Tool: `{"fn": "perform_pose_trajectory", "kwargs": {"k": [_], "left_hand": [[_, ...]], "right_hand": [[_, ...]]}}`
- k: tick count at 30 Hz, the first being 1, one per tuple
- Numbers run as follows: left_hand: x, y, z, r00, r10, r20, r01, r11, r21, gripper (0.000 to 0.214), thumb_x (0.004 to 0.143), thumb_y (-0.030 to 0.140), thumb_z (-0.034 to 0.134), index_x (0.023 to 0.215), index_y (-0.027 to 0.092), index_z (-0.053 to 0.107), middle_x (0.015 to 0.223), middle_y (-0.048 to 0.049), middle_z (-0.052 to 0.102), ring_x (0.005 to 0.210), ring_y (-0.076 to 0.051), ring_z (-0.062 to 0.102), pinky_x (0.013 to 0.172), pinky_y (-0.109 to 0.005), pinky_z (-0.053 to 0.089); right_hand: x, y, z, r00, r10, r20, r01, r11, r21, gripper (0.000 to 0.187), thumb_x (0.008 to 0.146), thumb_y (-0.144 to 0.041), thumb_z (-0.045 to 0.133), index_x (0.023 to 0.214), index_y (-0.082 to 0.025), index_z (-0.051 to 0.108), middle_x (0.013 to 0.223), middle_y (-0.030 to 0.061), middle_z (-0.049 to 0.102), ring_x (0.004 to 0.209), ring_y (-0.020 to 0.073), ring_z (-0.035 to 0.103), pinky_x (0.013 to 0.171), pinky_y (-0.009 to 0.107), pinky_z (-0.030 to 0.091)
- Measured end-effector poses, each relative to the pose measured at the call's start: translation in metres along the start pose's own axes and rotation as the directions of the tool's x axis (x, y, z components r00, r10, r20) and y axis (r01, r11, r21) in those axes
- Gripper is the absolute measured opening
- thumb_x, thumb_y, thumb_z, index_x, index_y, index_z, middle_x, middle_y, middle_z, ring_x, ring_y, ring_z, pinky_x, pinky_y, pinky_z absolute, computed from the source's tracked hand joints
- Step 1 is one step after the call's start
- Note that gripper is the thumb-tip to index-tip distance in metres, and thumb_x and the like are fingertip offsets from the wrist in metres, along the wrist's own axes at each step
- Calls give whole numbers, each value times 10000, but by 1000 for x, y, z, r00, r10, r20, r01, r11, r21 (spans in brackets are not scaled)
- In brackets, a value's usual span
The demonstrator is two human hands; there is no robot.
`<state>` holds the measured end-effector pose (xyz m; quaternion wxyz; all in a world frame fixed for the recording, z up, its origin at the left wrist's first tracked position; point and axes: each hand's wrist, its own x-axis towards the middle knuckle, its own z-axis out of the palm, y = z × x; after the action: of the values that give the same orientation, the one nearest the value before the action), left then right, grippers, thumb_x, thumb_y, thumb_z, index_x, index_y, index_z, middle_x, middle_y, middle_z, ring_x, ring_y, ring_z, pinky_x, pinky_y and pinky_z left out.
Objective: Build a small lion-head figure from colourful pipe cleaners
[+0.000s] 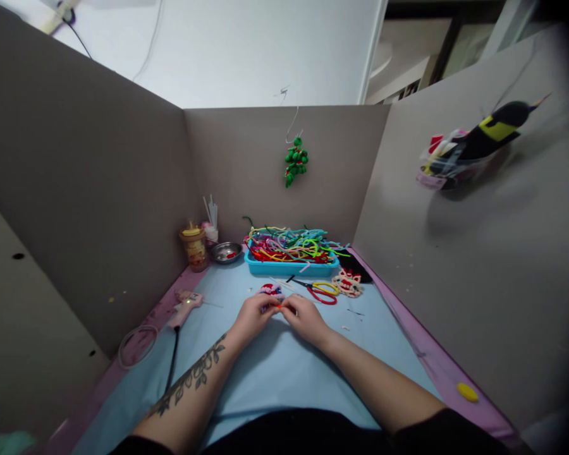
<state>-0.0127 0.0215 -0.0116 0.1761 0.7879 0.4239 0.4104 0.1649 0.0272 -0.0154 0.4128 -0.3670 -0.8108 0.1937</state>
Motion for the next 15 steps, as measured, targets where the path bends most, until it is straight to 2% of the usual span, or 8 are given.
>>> {"fn": "perform_pose_trajectory", "kwargs": {"k": [3, 5, 10, 13, 15], "left_hand": [[-1, 1, -1, 998, 66, -6, -66, 998, 17, 113, 789, 213, 632, 885, 175, 679, 853, -47, 704, 791, -165, 642, 746, -273, 497], [-2, 2, -1, 995, 99, -21, -98, 994, 53, 98, 810, 200, 604, 874, 181, 676, 857, -47, 704, 807, -165, 643, 757, -278, 499], [-2, 4, -4, 981, 186, -61, -179, 977, 114, 107, 842, 208, 565, 860, 192, 669, 840, -43, 702, 817, -164, 643, 768, -285, 501], [-2, 5, -4, 977, 207, -54, -200, 973, 117, 105, 846, 216, 565, 852, 196, 667, 823, -38, 701, 813, -162, 646, 770, -282, 502], [-2, 5, -4, 977, 209, -52, -202, 973, 113, 107, 846, 225, 566, 872, 198, 666, 839, -42, 703, 824, -165, 647, 771, -282, 504]], "right_hand": [[3, -2, -1, 990, 135, 34, -138, 981, 135, 146, 797, -275, 541, 724, -168, 608, 695, 19, 584, 657, 141, 510, 621, 248, 377], [5, -5, -2, 967, 233, 106, -253, 932, 258, 176, 782, -324, 551, 724, -165, 600, 644, 0, 562, 600, 127, 488, 575, 238, 366], [7, -9, -4, 868, 376, 324, -493, 732, 471, 285, 738, -431, 580, 647, -164, 537, 502, -44, 482, 446, 79, 392, 459, 211, 291], [6, -6, -3, 817, 431, 384, -577, 609, 545, 279, 691, -426, 622, 654, -169, 519, 468, -56, 481, 392, 62, 358, 411, 198, 231], [6, -3, -1, 804, 447, 392, -593, 559, 579, 276, 664, -414, 646, 667, -169, 519, 458, -55, 491, 381, 62, 365, 401, 194, 218]]}}
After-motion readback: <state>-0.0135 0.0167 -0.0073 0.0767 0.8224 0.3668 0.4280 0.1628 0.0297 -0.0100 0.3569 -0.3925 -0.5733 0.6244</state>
